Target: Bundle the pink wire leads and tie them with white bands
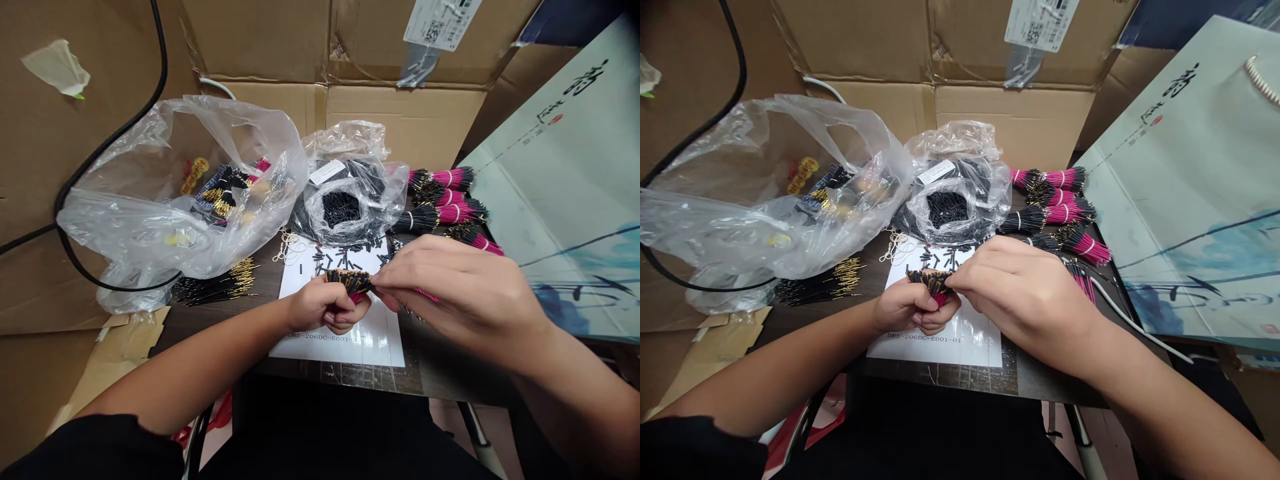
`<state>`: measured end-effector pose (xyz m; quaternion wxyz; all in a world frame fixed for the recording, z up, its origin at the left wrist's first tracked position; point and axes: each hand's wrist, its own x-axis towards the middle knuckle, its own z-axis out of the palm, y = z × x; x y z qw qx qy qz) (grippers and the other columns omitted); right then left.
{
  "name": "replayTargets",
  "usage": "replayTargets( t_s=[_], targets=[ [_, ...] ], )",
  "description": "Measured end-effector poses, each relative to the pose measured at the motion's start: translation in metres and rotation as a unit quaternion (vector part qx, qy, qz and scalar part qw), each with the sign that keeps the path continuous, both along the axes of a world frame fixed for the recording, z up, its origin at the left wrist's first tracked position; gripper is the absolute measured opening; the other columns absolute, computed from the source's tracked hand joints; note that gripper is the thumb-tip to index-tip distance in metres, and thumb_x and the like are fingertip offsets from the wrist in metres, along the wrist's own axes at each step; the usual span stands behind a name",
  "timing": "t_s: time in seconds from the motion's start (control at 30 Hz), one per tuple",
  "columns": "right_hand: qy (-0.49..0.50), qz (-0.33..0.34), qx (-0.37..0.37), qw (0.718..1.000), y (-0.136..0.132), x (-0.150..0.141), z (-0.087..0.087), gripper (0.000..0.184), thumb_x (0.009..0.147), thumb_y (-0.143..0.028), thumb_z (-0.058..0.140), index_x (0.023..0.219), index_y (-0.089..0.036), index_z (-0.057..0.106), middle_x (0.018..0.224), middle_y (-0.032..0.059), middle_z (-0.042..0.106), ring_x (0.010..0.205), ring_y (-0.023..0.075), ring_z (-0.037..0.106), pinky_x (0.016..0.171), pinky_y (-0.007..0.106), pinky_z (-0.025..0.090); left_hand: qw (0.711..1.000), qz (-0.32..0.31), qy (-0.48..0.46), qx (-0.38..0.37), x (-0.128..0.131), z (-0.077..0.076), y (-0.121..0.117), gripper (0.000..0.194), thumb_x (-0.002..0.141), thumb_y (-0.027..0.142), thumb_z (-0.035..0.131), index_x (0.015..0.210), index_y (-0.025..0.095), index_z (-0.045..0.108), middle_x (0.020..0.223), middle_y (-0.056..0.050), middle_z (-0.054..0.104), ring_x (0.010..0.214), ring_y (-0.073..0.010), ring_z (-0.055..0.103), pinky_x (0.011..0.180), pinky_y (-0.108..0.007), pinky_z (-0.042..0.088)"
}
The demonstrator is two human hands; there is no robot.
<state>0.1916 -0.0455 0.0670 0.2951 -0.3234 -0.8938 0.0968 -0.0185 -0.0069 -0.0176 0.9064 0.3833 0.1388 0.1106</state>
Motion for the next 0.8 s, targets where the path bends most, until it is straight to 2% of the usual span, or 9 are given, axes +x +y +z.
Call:
replayTargets(
  t_s=[0.3,0.57,0.7,0.8],
  targets=[
    [-0.009,0.017,0.006,1.0,0.004,-0.003,-0.001,0.019,0.093,-0.013,0.057,0.103,-0.022,0.071,0.09,0.0037,0.073,0.08,0.017,0.064,0.074,0.037,0.055,1.0,-0.001,0.012,-0.003,0.001,0.001,0.0,0.012,0.065,0.026,0.054,0.068,0.018,0.046,0.046,0.007,0.032,0.037,-0.0057,0.016,0.04,-0.025,0.012],
    [0.015,0.003,0.02,1.0,0.01,-0.006,-0.008,0.013,0.09,-0.016,0.064,0.098,-0.019,0.073,0.085,0.0055,0.072,0.075,0.017,0.061,0.068,0.035,0.053,1.0,0.007,0.004,-0.016,0.001,0.002,-0.002,0.01,0.066,0.023,0.052,0.068,0.019,0.043,0.048,0.007,0.035,0.037,-0.0041,0.016,0.039,-0.024,0.013],
    [0.046,-0.005,0.027,0.999,0.01,-0.007,-0.009,0.006,0.088,-0.021,0.07,0.093,-0.02,0.073,0.08,0.0036,0.071,0.072,0.016,0.062,0.069,0.035,0.053,1.0,0.017,0.018,0.013,0.002,0.007,-0.004,0.011,0.067,0.02,0.054,0.066,0.019,0.043,0.047,0.008,0.034,0.038,-0.0038,0.018,0.039,-0.022,0.014],
    [0.068,-0.029,0.028,0.997,0.01,-0.008,-0.01,0.005,0.087,-0.018,0.071,0.091,-0.021,0.072,0.078,0.0022,0.072,0.072,0.0157,0.063,0.071,0.034,0.053,0.997,0.039,0.044,0.045,0.003,0.01,-0.006,0.011,0.068,0.02,0.057,0.068,0.018,0.046,0.049,0.009,0.032,0.039,-0.0037,0.02,0.039,-0.021,0.016]
  ],
)
